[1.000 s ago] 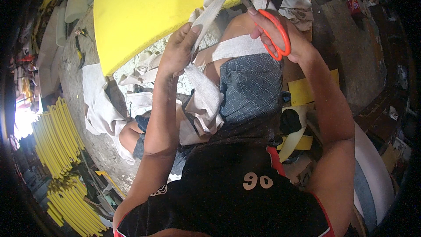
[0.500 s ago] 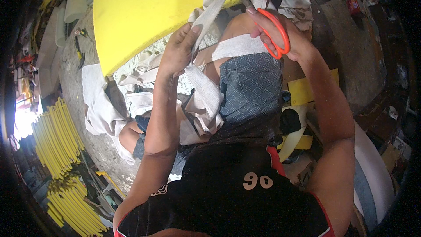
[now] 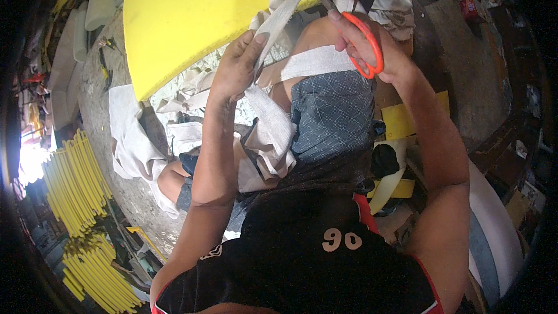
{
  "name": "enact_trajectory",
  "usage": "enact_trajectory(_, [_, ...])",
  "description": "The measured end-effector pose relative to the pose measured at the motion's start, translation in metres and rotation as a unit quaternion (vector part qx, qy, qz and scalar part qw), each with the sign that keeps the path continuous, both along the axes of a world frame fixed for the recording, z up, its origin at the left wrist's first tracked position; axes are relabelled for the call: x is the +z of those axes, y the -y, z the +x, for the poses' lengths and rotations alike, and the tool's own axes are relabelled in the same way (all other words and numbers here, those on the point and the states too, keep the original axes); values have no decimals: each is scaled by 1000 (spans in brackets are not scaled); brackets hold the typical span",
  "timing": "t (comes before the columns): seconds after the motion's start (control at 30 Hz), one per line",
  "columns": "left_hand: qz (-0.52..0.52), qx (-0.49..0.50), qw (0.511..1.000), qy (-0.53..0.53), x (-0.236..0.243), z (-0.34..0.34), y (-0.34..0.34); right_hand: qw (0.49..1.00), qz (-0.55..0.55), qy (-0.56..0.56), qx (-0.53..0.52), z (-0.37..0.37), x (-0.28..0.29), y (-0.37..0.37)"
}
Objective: The person uses red-handled scissors to cut a white fabric into long strips while seated on the floor. The cut strips accumulate on the floor as the task continues.
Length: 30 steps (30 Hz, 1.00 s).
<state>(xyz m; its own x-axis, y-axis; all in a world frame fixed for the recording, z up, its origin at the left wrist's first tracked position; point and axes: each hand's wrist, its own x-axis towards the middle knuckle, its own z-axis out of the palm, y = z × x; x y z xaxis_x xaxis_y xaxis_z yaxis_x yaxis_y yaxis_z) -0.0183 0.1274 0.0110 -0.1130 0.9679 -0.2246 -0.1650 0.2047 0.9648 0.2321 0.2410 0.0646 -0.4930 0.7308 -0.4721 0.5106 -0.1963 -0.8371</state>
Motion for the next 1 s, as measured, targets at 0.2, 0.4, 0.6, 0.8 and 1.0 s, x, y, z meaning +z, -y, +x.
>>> enact_trajectory(0.2, [-71, -2, 997, -31, 13, -2, 9, 1000, 11, 8, -6, 3, 7, 6])
enact_trajectory(0.4, [-49, 19, 999, 15, -16, -12, 30, 999, -7, 24, -23, 11, 6, 16])
enact_trajectory(0.6, [-31, -11, 999, -2, -13, -14, 30, 1000, -18, 15, 4, 3, 12, 7])
enact_trajectory(0.8, [0, 9, 1000, -6, -14, -7, 30, 999, -26, 27, 20, 6, 10, 0])
enact_trajectory(1.0, [-6, 1, 1000, -27, -17, -8, 33, 999, -27, 20, 13, 14, 17, 9])
